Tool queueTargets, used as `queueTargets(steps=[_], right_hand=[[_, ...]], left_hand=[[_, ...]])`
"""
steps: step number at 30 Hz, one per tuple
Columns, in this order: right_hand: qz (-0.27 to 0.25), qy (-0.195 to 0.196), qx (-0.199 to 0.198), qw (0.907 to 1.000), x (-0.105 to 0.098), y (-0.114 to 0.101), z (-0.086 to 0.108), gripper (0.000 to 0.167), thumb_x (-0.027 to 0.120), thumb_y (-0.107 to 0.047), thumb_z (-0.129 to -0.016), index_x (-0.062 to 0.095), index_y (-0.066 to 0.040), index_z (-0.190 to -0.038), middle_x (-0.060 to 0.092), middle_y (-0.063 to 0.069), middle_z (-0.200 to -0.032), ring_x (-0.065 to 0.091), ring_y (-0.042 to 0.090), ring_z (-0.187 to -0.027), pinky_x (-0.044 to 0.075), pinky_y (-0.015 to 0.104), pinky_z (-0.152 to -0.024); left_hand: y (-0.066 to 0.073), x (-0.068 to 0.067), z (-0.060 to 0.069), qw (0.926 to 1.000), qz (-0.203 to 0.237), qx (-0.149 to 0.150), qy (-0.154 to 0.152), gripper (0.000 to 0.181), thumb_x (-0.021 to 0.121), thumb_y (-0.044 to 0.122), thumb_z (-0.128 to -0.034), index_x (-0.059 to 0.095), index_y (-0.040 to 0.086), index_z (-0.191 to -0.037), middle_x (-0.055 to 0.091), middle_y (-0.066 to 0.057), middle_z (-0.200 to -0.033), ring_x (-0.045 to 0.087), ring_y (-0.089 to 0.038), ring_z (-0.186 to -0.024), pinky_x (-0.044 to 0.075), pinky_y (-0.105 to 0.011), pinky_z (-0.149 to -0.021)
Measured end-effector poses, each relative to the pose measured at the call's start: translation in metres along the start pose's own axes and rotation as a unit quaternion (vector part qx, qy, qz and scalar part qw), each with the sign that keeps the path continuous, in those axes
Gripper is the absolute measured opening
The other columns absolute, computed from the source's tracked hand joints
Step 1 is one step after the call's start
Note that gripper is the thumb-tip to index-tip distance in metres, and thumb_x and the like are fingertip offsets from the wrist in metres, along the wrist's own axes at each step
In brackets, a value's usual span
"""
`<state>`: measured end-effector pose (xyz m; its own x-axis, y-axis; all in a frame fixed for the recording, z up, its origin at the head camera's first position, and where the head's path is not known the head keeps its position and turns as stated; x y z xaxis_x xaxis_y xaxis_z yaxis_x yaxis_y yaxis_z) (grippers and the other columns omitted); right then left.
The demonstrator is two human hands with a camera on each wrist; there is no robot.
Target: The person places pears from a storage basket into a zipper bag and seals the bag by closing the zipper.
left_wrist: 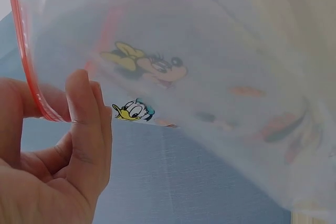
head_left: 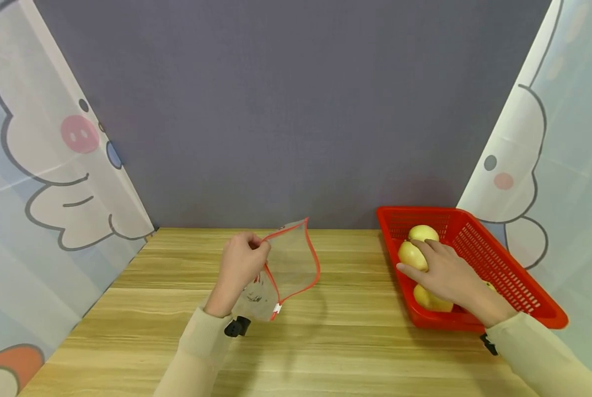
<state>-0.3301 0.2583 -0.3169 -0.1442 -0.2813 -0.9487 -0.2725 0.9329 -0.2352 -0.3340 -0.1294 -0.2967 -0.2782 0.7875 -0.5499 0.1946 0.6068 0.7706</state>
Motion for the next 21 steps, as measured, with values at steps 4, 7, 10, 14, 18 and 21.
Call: queueTargets(steps=[4, 7, 10, 14, 18, 21], right_hand=[[0.003, -0.008, 0.010, 0.9999, 0.006, 0.009, 0.002, 0.082, 0.055, -0.062, -0.097, 0.046, 0.004, -0.146, 0.051, 0.031, -0.138, 0.048, 0.055, -0.120, 0.048, 0.068, -0.085], [0.007, -0.025, 0.019, 0.9995, 0.012, 0.015, 0.004, 0.086, 0.054, -0.064, -0.096, 0.045, 0.006, -0.146, 0.048, 0.033, -0.141, 0.046, 0.057, -0.122, 0.045, 0.071, -0.089], [0.007, -0.047, 0.030, 0.9984, 0.019, 0.020, 0.006, 0.088, 0.053, -0.067, -0.095, 0.047, 0.007, -0.144, 0.047, 0.035, -0.142, 0.046, 0.057, -0.124, 0.045, 0.072, -0.089], [-0.003, -0.076, 0.035, 0.9965, 0.024, 0.025, 0.010, 0.086, 0.052, -0.066, -0.096, 0.050, 0.007, -0.142, 0.049, 0.037, -0.139, 0.047, 0.056, -0.123, 0.045, 0.071, -0.089], [-0.011, -0.087, 0.030, 0.9957, 0.027, 0.028, 0.011, 0.081, 0.053, -0.061, -0.098, 0.051, 0.008, -0.140, 0.050, 0.036, -0.138, 0.049, 0.055, -0.123, 0.044, 0.070, -0.094], [-0.012, -0.095, 0.027, 0.9951, 0.029, 0.030, 0.010, 0.080, 0.056, -0.060, -0.097, 0.052, 0.008, -0.140, 0.052, 0.035, -0.137, 0.050, 0.054, -0.123, 0.043, 0.069, -0.096]], left_hand=[[-0.001, 0.001, 0.000, 1.0000, 0.001, -0.001, -0.001, 0.016, 0.060, 0.016, -0.0921, 0.069, 0.007, -0.082, 0.064, -0.005, -0.067, 0.054, -0.020, -0.048, 0.045, -0.035, -0.048], [-0.002, 0.002, 0.000, 1.0000, 0.003, -0.004, -0.003, 0.016, 0.060, 0.016, -0.0922, 0.068, 0.007, -0.082, 0.064, -0.005, -0.067, 0.053, -0.020, -0.046, 0.045, -0.035, -0.046], [-0.003, 0.003, 0.001, 0.9999, 0.005, -0.008, -0.006, 0.017, 0.060, 0.017, -0.0925, 0.069, 0.007, -0.082, 0.064, -0.005, -0.066, 0.052, -0.020, -0.045, 0.045, -0.035, -0.045], [-0.003, 0.003, 0.002, 0.9999, 0.008, -0.010, -0.009, 0.018, 0.060, 0.018, -0.0930, 0.069, 0.007, -0.083, 0.064, -0.005, -0.066, 0.052, -0.021, -0.043, 0.044, -0.035, -0.044], [-0.004, 0.002, 0.002, 0.9998, 0.009, -0.012, -0.010, 0.017, 0.060, 0.018, -0.0937, 0.068, 0.007, -0.083, 0.064, -0.005, -0.066, 0.052, -0.022, -0.043, 0.045, -0.035, -0.044], [-0.004, 0.002, 0.002, 0.9998, 0.007, -0.013, -0.011, 0.017, 0.060, 0.018, -0.0942, 0.069, 0.007, -0.085, 0.064, -0.005, -0.067, 0.053, -0.021, -0.044, 0.045, -0.035, -0.045]])
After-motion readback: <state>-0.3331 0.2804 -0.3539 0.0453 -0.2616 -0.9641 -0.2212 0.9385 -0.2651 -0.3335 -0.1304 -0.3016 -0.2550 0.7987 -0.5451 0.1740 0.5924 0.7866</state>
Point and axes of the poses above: each hand's wrist, its own z-axis away from the middle knuckle, its own x-axis out of the palm, y = z × x, the point moved 10 cm from there along -z, towards the middle knuckle
